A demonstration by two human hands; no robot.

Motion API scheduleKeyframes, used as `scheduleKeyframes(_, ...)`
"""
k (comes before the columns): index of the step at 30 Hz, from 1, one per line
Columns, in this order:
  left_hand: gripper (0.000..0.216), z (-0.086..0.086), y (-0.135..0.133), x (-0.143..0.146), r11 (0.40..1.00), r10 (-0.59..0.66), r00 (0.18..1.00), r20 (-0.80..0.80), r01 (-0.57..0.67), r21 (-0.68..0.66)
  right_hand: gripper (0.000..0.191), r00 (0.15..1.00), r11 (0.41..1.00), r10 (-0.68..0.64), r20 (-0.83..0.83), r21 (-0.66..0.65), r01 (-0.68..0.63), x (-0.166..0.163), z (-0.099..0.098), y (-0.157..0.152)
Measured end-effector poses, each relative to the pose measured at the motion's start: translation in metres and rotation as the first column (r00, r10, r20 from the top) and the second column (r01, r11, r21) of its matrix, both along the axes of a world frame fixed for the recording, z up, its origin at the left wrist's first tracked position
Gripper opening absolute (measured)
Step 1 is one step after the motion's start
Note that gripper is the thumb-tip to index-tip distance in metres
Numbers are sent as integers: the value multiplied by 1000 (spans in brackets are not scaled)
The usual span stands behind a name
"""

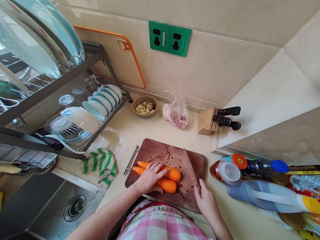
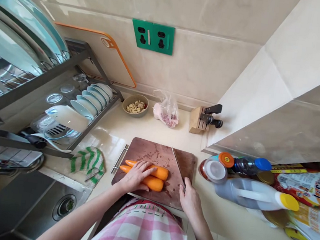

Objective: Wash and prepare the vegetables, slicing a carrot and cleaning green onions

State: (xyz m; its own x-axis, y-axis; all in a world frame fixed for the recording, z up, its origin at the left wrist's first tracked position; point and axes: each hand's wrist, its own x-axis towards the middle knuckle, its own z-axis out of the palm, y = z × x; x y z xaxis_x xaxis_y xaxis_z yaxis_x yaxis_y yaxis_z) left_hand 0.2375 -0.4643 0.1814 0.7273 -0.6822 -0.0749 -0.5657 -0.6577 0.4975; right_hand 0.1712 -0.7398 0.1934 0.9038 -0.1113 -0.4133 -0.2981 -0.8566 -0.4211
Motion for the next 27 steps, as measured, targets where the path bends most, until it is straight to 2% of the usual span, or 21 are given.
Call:
scheduleKeyframes(5, 83, -8, 1, -11, 991, 117, 991, 65, -121, 55, 44, 997, 996, -64, 44, 64, 61, 1, -2, -7)
scheduleKeyframes(9, 81, -6, 5, -13, 979, 161, 980, 116, -174, 111, 40, 989, 985, -132, 64, 118, 124, 1, -1, -13)
scheduleKeyframes(13, 79, -6, 8, -13, 962, 216, 960, 178, -241, 129, 37, 990, 979, -139, 37, 155, 132, 1, 3, -15)
scheduleKeyframes(20, 76, -15, 12, -15, 975, 182, 963, 199, -203, 92, 42, 993, 988, -88, 72, 132, 78, -1, 1, -15)
scheduleKeyframes(27, 78, -14, 10, -16, 990, 117, 979, 170, -129, 62, 43, 999, 997, -9, 46, 80, 6, 5, 4, -17)
